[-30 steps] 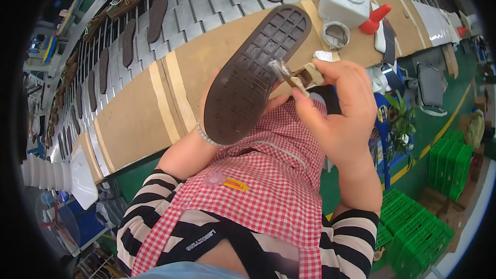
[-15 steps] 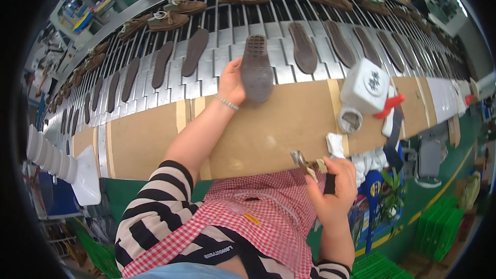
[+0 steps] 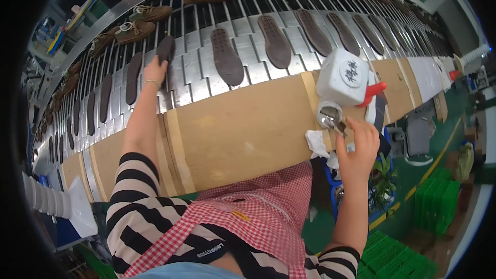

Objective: Applying adhesive or glue to the underside of shoe soles using a brush on a manufacturing line.

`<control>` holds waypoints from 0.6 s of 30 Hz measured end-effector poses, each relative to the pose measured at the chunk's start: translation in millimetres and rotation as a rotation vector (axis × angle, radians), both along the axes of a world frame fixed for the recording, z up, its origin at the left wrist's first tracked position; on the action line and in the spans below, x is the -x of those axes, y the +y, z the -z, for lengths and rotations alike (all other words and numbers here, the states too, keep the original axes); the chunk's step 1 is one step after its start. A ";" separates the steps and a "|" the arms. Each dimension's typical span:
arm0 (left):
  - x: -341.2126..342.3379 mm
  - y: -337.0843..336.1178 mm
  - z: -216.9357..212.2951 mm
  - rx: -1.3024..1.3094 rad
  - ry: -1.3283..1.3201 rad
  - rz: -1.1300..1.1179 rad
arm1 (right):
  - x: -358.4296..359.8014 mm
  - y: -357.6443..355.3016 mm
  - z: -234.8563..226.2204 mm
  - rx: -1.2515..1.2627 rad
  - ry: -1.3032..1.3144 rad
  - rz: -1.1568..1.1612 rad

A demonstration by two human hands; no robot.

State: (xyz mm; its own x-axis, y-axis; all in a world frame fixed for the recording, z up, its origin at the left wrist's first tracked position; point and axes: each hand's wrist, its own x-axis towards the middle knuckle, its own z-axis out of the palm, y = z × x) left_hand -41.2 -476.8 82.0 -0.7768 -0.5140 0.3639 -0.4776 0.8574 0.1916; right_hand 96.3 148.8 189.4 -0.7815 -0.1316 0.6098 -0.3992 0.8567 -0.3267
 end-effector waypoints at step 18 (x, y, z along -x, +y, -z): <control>-157.0 195.1 -39.7 -2.547 0.494 0.970 | 72.0 24.6 38.5 -0.198 -0.086 0.020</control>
